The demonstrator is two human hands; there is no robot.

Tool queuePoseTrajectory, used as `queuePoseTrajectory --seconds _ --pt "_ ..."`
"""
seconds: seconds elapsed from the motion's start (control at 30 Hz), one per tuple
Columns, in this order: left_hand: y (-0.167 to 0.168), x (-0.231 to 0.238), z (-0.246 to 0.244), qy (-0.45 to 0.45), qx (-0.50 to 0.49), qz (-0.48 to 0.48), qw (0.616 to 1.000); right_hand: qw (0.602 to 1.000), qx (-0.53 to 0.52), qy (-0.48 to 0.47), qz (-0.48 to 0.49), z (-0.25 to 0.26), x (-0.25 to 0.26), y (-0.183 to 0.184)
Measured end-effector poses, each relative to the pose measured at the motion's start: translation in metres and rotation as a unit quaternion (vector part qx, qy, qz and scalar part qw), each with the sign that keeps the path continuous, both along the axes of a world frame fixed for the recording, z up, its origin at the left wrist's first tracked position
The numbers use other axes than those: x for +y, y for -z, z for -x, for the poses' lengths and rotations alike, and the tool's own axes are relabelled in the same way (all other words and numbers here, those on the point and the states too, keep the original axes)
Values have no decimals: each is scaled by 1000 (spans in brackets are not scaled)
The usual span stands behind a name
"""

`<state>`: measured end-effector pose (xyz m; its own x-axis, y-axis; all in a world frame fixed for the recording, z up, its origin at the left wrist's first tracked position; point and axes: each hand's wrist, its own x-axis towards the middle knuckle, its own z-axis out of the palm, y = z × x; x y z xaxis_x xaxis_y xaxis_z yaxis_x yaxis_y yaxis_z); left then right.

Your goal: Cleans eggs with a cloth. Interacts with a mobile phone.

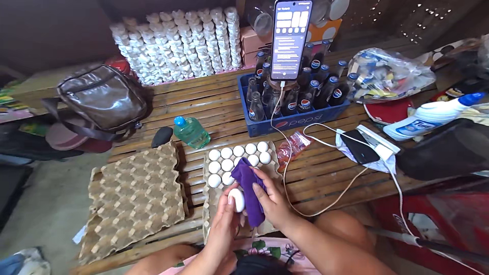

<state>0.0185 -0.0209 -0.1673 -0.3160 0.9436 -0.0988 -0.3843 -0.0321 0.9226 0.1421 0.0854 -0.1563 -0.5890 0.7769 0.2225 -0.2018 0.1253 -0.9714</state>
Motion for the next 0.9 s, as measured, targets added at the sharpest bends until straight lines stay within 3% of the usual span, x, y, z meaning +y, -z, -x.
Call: queuePoseTrajectory --seconds 0.2,0.37,0.5,0.7,0.9 --pt "-8 2 2 -39 -49 41 997 999 -1 0 -52 2 -4 14" --pt "-11 3 0 -98 -45 129 986 978 -28 -37 -202 1 -12 15" --pt "3 -4 -3 -107 -48 113 987 952 -34 -67 -298 2 -14 18" --pt "-20 -7 -4 -11 30 80 996 970 -17 -51 -236 1 -12 21" --pt "-5 -8 -6 9 77 35 996 992 4 -51 -113 -1 -10 18"
